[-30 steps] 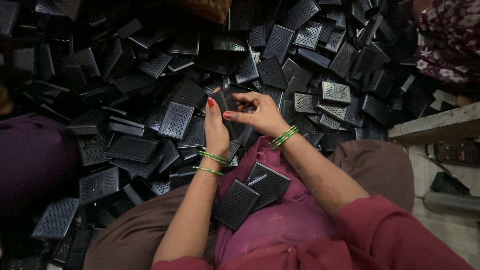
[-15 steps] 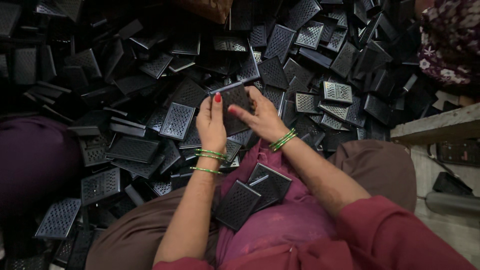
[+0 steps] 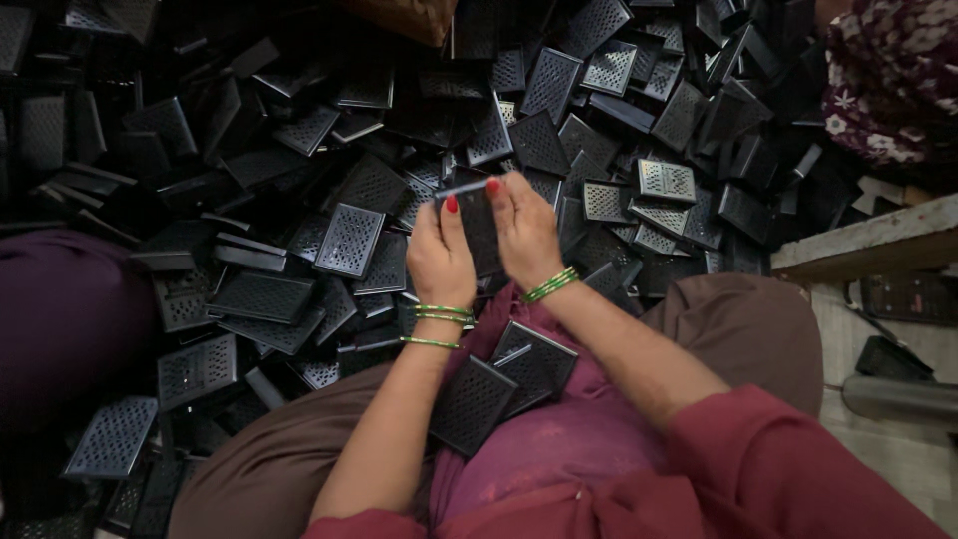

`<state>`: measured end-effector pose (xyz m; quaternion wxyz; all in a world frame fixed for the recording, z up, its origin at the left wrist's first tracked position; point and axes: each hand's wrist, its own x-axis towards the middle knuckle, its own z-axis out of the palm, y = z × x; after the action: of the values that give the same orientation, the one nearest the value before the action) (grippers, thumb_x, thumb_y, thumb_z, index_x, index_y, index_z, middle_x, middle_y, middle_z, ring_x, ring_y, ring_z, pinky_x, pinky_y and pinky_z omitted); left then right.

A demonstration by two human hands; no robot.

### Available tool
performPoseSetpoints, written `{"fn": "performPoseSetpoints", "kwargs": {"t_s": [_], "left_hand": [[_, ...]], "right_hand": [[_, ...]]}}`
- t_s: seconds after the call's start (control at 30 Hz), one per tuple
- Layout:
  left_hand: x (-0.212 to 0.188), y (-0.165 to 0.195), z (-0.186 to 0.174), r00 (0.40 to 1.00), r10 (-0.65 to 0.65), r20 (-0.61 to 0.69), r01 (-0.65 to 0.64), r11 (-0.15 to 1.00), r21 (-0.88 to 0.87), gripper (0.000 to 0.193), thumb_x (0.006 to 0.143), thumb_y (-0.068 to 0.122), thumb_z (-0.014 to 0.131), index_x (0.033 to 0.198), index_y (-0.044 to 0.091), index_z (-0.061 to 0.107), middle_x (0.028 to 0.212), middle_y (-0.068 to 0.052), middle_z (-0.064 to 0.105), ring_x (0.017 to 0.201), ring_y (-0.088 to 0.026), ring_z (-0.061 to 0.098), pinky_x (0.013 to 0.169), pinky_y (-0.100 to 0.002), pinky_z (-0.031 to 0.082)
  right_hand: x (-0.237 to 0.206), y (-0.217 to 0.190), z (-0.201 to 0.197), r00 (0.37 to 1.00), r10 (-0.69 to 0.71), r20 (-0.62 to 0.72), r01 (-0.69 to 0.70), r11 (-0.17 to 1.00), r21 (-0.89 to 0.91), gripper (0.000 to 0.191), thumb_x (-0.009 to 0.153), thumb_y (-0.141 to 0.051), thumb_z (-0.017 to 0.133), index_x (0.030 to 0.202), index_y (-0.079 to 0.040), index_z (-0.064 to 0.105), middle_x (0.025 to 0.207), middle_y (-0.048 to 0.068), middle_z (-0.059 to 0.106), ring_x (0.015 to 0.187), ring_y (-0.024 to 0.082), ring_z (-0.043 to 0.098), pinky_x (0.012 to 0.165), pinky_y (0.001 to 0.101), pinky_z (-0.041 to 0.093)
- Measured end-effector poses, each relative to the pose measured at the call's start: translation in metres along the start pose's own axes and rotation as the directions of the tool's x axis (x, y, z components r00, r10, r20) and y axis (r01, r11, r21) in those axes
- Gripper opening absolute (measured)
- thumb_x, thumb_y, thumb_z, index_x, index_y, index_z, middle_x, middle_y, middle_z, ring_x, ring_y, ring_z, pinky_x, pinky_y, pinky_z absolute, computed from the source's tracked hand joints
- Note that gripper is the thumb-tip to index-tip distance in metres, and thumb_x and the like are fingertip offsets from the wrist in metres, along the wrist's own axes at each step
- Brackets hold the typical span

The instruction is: The person sits on the floor and repeatedly picks up small black plastic components from a large pile. They insert a smaller piece into a larger perforated piece, then place the assembled unit into a cardboard box. The process is repeated continuously throughout the clip.

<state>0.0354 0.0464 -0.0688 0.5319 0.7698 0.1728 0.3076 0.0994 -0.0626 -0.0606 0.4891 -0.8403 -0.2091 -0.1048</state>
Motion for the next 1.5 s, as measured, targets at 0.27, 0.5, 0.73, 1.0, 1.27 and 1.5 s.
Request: {"fn": "performPoseSetpoints", "kwargs": {"t_s": [0.27, 0.5, 0.73, 1.0, 1.27, 1.5], "left_hand": [[0.031, -0.01, -0.037, 0.96, -0.165, 0.226, 0.097, 0.954, 0.282, 0.043, 0.104, 0.047, 0.05, 0.105, 0.008, 0.068, 0.089, -0.017, 0.071, 0.085, -0.036, 0.069, 0.075, -0.046, 0.051], [0.054, -0.091, -0.076, 0.997, -0.061, 0.05, -0.004, 0.598, 0.801, 0.074, 0.067, 0.047, 0.091, 0.112, -0.001, 0.059, 0.111, -0.021, 0.063, 0.107, -0.041, 0.061, 0.089, -0.049, 0.05], [0.052, -0.103, -0.075, 0.988, -0.155, 0.0, 0.094, 0.6, 0.794, 0.066, 0.063, 0.041, 0.092, 0.104, -0.001, 0.063, 0.106, -0.023, 0.065, 0.102, -0.043, 0.063, 0.091, -0.05, 0.051], [0.059, -0.091, -0.068, 0.953, -0.221, 0.206, 0.26, 0.947, -0.189, 0.063, 0.077, 0.016, 0.086, 0.131, -0.006, 0.061, 0.116, -0.014, 0.073, 0.103, -0.021, 0.071, 0.094, -0.033, 0.057], [0.053, -0.11, -0.048, 0.886, -0.203, 0.417, 0.441, 0.648, -0.621, 0.063, 0.082, 0.0, 0.08, 0.138, -0.009, 0.053, 0.122, -0.013, 0.068, 0.109, -0.018, 0.068, 0.098, -0.031, 0.056], [0.038, -0.091, -0.024, 0.909, -0.142, 0.392, 0.365, 0.725, -0.584, 0.065, 0.08, -0.004, 0.079, 0.14, -0.007, 0.052, 0.128, -0.013, 0.066, 0.114, -0.019, 0.066, 0.098, -0.033, 0.057]], "right_hand": [[0.0, 0.01, -0.051, 0.931, -0.026, 0.365, 0.048, 0.998, -0.051, 0.038, 0.108, -0.039, 0.045, 0.1, -0.005, 0.059, 0.085, 0.016, 0.061, 0.08, 0.033, 0.066, 0.072, 0.0411, 0.052], [-0.058, -0.01, -0.107, 0.522, 0.019, 0.853, 0.162, 0.979, -0.12, 0.035, 0.094, -0.038, 0.065, 0.107, -0.006, 0.065, 0.096, 0.015, 0.069, 0.091, 0.033, 0.07, 0.081, 0.0417, 0.055], [-0.007, 0.038, -0.061, 0.699, -0.039, 0.714, 0.204, 0.968, -0.147, 0.033, 0.099, -0.038, 0.062, 0.112, -0.008, 0.069, 0.105, 0.014, 0.069, 0.098, 0.031, 0.069, 0.086, 0.0412, 0.055], [0.056, 0.093, 0.041, 0.895, -0.155, 0.418, 0.335, 0.852, -0.402, 0.056, 0.079, -0.029, 0.08, 0.128, -0.011, 0.06, 0.116, 0.018, 0.062, 0.109, 0.039, 0.058, 0.088, 0.0488, 0.047], [0.056, 0.069, 0.031, 0.958, -0.133, 0.253, 0.193, 0.953, -0.233, 0.025, 0.089, -0.014, 0.073, 0.11, -0.011, 0.058, 0.104, 0.015, 0.068, 0.105, 0.035, 0.065, 0.089, 0.0444, 0.053], [0.021, 0.009, 0.041, 0.935, 0.097, 0.34, -0.201, 0.938, 0.283, 0.032, 0.104, -0.021, 0.064, 0.128, -0.008, 0.048, 0.111, 0.011, 0.065, 0.103, 0.02, 0.065, 0.091, 0.0337, 0.053]]}}
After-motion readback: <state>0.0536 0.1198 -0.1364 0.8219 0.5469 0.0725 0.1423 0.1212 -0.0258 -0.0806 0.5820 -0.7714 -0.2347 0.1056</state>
